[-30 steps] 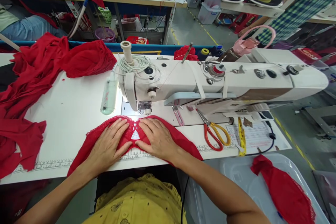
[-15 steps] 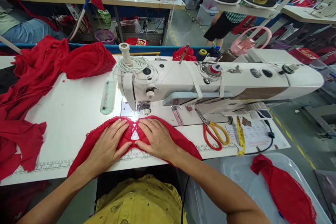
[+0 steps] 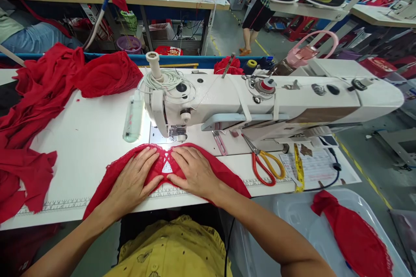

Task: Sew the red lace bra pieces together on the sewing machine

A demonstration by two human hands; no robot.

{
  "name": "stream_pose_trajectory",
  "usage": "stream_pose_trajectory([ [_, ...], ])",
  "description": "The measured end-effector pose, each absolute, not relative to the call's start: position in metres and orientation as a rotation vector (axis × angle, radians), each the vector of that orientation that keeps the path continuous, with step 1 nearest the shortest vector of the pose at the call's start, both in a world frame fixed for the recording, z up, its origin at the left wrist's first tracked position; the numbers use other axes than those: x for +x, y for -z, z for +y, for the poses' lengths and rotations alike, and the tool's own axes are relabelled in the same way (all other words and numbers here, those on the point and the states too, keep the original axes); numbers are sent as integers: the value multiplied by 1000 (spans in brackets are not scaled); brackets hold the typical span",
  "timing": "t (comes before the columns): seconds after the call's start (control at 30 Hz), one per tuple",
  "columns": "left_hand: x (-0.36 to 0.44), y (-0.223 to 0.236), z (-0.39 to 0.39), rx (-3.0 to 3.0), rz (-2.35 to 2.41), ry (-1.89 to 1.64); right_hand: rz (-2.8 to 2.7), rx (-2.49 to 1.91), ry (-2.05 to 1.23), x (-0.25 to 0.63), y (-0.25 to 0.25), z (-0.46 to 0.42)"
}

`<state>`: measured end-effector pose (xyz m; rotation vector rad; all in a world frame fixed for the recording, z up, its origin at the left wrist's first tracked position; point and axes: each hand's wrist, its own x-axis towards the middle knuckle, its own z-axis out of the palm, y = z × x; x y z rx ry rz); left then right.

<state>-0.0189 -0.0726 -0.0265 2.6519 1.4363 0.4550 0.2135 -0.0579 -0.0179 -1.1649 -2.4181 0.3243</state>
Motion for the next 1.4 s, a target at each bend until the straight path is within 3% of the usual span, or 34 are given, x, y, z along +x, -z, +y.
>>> stream_pose_trajectory([
  [1.07,-19,25,-73,2714,1395,-576,-2472,-1099,-231,216,5,-58],
  [1.23,-14,10,-67,2704,1408,-899,-2345,-1375,18,223,1,-54],
  [1.4,-12,2,-45,2574,1564,-763,-2339,-1553,65,229,10,-49],
])
